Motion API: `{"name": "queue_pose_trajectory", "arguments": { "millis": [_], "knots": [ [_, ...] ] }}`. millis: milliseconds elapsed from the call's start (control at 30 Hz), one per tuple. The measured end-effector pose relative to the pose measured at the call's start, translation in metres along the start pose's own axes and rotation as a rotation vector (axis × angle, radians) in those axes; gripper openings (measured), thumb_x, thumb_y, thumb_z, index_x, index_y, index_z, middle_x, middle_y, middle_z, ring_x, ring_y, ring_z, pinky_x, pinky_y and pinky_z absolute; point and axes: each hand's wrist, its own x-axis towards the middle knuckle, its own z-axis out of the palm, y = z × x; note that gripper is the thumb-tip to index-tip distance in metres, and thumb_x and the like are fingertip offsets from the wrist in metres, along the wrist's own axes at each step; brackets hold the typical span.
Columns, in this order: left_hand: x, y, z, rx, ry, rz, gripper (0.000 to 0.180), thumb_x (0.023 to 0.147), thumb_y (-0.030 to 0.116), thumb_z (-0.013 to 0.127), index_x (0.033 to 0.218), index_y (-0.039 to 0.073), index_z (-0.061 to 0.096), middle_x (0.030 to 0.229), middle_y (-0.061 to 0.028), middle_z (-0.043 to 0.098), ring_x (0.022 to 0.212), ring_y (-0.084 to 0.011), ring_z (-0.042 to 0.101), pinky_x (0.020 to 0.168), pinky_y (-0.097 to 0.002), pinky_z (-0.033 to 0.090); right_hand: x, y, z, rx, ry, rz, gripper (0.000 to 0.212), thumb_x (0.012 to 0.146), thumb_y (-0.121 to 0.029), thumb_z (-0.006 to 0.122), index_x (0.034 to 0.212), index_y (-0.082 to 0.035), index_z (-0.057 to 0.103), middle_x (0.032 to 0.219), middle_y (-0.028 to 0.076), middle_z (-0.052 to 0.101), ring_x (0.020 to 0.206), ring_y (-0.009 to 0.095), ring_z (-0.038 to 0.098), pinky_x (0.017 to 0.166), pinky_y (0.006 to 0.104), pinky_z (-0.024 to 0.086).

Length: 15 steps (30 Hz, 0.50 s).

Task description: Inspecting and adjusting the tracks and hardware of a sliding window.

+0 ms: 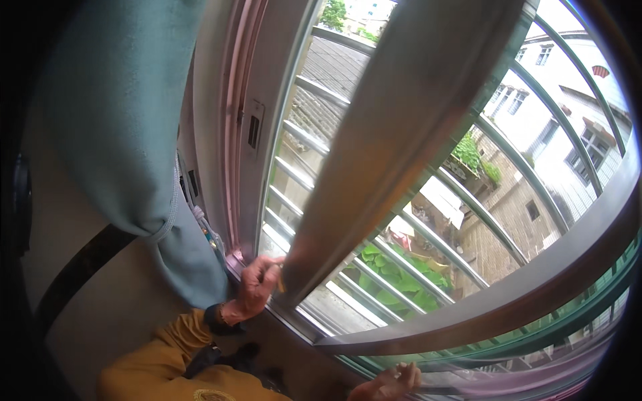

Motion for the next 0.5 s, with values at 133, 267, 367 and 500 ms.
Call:
{"name": "queue_pose_trajectory", "arguments": {
  "millis": [133,267,367,500],
  "knots": [
    [-0.019,0.022,0.025,-0.086,-0.163,-0.067,0.024,0.093,0.013,0.05,0.111,0.0,0.059,0.065,0.006,0.044,0.061,-0.0014,0.038,0.055,-0.0189,0.035,0.017,-0.03,0.004,-0.008,0.007,-0.145,0.031,0.09,-0.014,0.054,0.113,0.007,0.056,0.1,0.016,0.057,0.089,0.026,0.055,0.078,0.0358,0.046],
    [-0.03,0.025,0.043,-0.091,-0.226,-0.041,0.024,0.093,0.012,0.049,0.112,0.001,0.059,0.063,0.0066,0.044,0.058,-0.001,0.037,0.054,-0.0189,0.035,0.026,-0.036,0.017,0.011,0.094,-0.234,0.025,0.083,-0.005,0.058,0.107,0.003,0.061,0.097,0.013,0.061,0.089,0.027,0.059,0.085,0.0399,0.046],
    [-0.038,0.02,0.051,-0.053,-0.221,-0.101,0.025,0.093,0.012,0.05,0.113,0.001,0.058,0.058,0.0055,0.042,0.056,-0.0011,0.038,0.053,-0.0196,0.036,0.02,-0.024,0.014,0.009,-0.017,-0.237,0.034,0.09,-0.006,0.05,0.123,0.003,0.048,0.116,0.015,0.045,0.099,0.024,0.048,0.084,0.0336,0.041],
    [-0.043,0.023,0.061,-0.171,-0.339,-0.072,0.022,0.09,0.015,0.054,0.106,-0.001,0.054,0.067,-0.0008,0.05,0.056,-0.0036,0.043,0.055,-0.0218,0.041,0.023,-0.035,0.025,-0.037,0.003,-0.316,0.039,0.087,-0.004,0.055,0.125,0.003,0.047,0.116,0.018,0.045,0.1,0.026,0.046,0.079,0.0363,0.041]
  ]
}}
